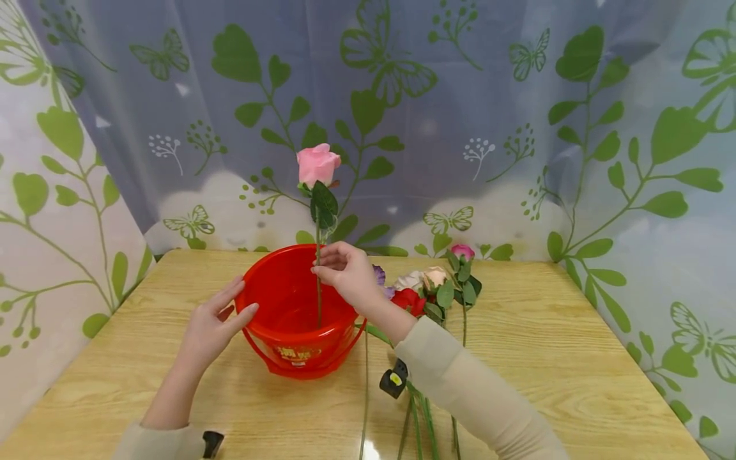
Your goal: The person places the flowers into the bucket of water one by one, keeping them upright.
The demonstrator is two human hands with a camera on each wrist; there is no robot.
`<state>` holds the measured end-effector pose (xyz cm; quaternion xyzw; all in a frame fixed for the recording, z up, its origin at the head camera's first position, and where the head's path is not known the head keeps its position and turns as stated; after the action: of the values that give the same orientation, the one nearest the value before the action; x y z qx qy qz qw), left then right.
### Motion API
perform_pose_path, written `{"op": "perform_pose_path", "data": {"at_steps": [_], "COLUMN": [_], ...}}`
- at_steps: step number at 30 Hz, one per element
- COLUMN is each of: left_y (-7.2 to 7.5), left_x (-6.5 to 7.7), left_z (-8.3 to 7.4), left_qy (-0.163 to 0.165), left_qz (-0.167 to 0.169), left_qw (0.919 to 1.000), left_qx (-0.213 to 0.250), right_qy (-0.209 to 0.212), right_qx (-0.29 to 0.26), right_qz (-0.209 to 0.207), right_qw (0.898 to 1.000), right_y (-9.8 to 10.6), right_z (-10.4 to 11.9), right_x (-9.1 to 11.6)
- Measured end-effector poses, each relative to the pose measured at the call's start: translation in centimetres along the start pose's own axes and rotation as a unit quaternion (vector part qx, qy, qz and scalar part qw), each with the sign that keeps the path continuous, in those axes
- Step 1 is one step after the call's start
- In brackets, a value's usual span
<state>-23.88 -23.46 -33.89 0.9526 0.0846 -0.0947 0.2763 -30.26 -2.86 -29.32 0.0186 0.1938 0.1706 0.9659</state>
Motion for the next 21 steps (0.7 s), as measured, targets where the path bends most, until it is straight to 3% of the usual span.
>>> {"op": "perform_pose_path", "data": {"at_steps": [5,9,16,21], "left_y": [0.0,0.0,-0.1,0.0], "left_x": [0.1,0.2,0.2,0.1], "left_z": [0.0,-0.1,-0.1,-0.1], "left_qy": [0.0,-0.001,-0.002,0.0], "left_qz": [0.0,-0.003,-0.009,-0.006], "left_qw": [1.0,1.0,1.0,1.0], "left_qx": [0.002,0.001,0.003,0.003], "right_qy": [0.0,0.004,-0.002,0.007], "right_qx": [0.043,0.04,0.01,0.031], "right_qz": [0.017,0.024,0.033,0.034], "right_qw": [0.999,0.999,0.999,0.999], "right_y": [-0.6,-1.2,-1.4,-1.5], "right_z": [1.0,2.2,-0.8,-1.1], "right_x": [0.6,1.2,0.2,0.1]}}
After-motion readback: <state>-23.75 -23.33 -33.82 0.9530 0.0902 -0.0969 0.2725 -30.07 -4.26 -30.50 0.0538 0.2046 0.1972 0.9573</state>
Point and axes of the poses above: each hand's wrist, its own x-axis away from the middle knuckle, its own y-axis out of the back of the hand, z = x × y, the point moved 7 cm from there along -x, towards the middle knuckle, and after that the axes turned 9 degrees about y, right-handed, at the moved point
